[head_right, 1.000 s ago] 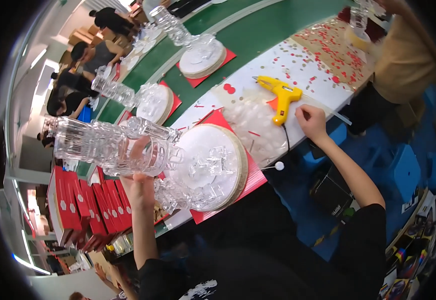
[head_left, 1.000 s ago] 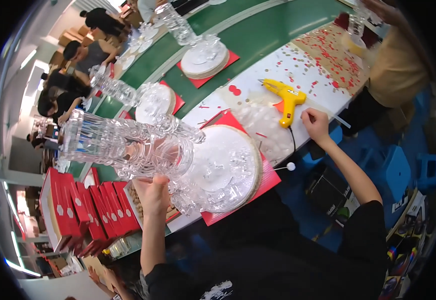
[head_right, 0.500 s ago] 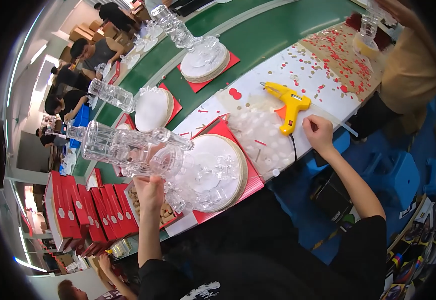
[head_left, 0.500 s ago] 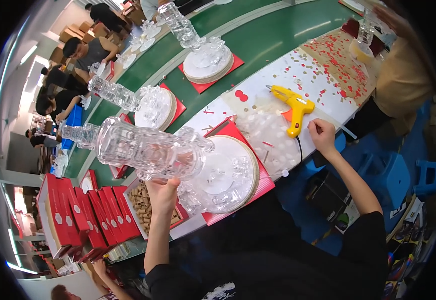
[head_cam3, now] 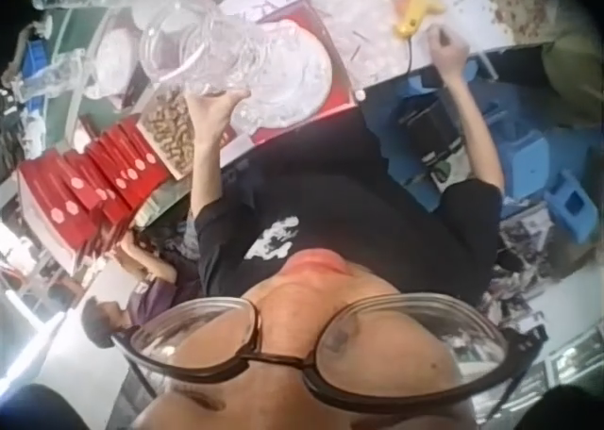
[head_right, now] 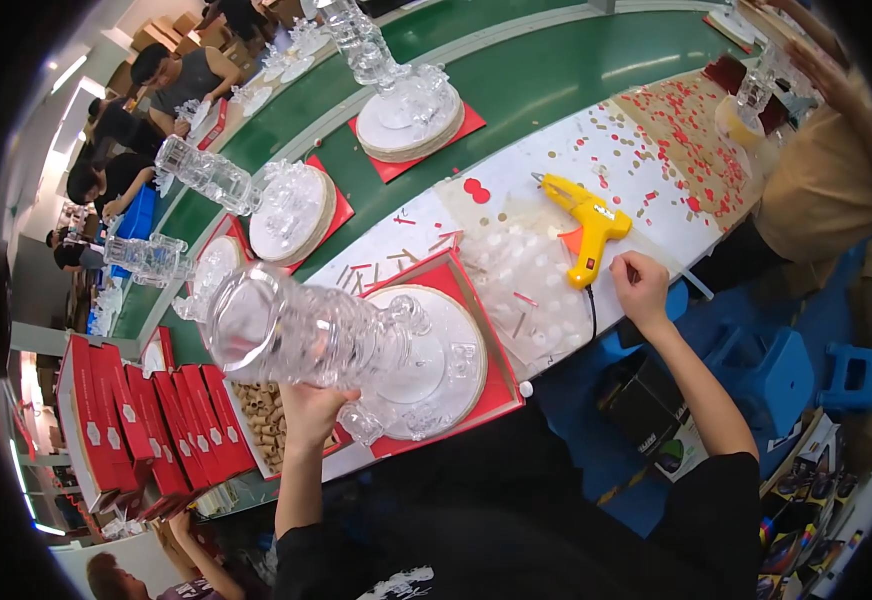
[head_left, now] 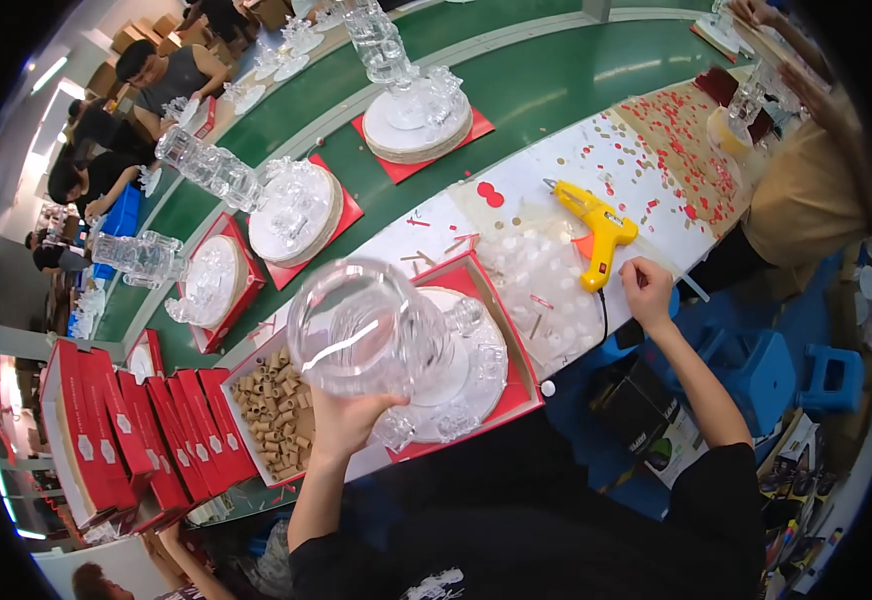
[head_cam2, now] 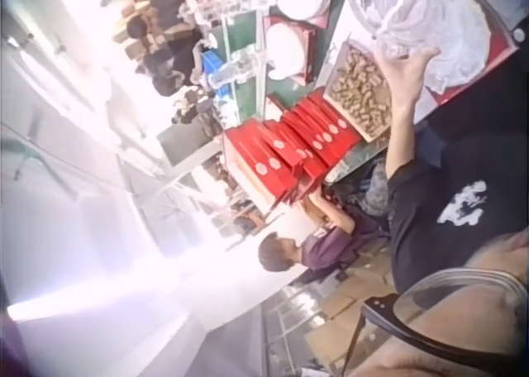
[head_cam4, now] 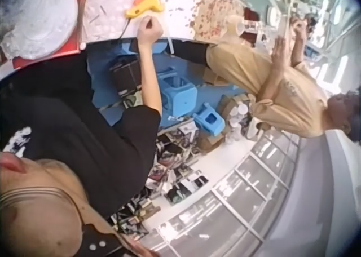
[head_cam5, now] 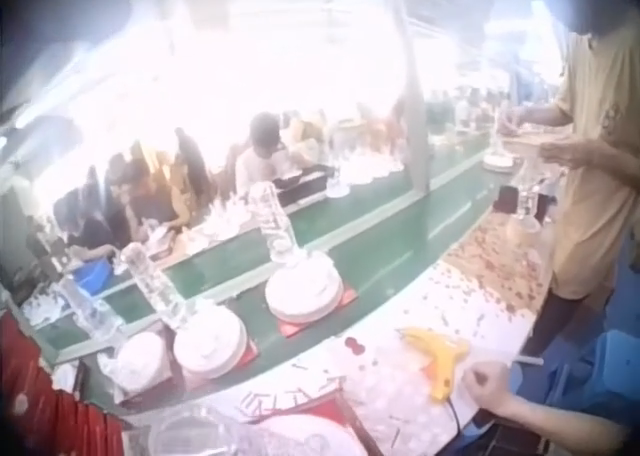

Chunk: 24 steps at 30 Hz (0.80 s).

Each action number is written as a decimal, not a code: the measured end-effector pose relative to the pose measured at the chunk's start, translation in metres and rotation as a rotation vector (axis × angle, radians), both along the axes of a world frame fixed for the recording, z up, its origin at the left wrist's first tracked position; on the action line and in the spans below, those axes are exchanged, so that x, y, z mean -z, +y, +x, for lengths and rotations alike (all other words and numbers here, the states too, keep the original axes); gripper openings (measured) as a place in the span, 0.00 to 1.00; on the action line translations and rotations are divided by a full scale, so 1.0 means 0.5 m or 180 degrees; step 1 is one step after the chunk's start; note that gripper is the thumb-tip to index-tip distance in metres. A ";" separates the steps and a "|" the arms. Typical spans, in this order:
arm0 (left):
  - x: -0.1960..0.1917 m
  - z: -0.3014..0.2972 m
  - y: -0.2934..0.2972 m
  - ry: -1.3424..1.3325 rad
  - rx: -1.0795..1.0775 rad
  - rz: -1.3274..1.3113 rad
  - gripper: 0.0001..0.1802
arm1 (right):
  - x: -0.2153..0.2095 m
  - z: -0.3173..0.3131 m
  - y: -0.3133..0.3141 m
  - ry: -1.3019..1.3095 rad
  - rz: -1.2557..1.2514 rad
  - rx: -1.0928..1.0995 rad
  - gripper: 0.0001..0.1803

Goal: Assembling decorative lighting fixtures by glueing small paper components and placing them into packaging boxes on an industrial production line.

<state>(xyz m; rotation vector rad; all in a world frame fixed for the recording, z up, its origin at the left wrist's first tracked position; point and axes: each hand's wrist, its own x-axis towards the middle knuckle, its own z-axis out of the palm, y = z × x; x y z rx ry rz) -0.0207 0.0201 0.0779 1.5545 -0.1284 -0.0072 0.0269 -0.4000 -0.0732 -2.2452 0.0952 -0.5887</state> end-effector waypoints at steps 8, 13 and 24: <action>0.018 0.028 -0.030 0.0264 -0.0226 -0.0174 0.38 | 0.003 0.000 -0.003 0.0050 -0.0044 0.0012 0.09; 0.014 0.067 -0.098 -0.0069 -0.0156 -0.0133 0.35 | 0.009 0.001 -0.010 0.0089 -0.0168 -0.0022 0.11; 0.005 0.085 -0.142 -0.0946 -0.0339 0.0002 0.32 | 0.023 0.007 -0.014 0.0110 -0.0157 -0.0147 0.14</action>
